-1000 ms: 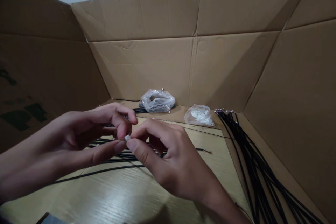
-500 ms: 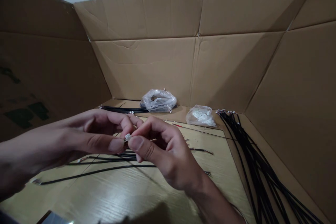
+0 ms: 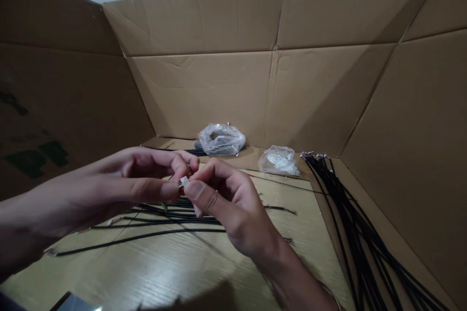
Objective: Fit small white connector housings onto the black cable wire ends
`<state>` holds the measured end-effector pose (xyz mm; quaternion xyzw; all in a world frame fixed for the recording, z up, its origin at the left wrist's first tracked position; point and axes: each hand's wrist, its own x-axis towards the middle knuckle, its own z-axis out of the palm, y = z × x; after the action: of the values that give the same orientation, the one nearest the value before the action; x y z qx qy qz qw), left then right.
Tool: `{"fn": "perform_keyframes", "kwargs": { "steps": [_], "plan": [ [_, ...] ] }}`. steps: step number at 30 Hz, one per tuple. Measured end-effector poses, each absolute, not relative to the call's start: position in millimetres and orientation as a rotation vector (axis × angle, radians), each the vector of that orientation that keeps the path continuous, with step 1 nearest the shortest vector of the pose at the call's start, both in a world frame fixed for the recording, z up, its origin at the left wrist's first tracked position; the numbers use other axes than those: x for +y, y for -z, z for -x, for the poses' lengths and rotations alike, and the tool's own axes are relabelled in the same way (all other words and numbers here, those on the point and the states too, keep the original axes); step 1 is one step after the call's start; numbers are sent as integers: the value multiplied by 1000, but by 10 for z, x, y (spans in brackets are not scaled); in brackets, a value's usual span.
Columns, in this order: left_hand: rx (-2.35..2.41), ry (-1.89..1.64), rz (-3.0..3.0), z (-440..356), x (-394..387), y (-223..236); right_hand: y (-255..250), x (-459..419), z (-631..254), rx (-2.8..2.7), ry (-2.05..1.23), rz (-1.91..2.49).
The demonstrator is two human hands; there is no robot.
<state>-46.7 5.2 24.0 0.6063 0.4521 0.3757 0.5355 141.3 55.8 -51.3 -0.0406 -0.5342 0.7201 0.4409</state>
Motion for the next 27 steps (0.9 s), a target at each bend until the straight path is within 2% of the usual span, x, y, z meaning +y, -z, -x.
{"fn": "perform_keyframes", "kwargs": {
  "steps": [9, 20, 27],
  "plan": [
    [1259, -993, -2033, 377, -60, -333, 444, 483, -1453, -1465, -1615, 303],
    [1445, -1062, -2536, 328, -181, -262, 514, 480, -1412, -1453, -1624, 307],
    [1425, -1052, -2819, 278, -265, -188, 370, 516, -1495, -1613, -1605, 333]
  ]
}}
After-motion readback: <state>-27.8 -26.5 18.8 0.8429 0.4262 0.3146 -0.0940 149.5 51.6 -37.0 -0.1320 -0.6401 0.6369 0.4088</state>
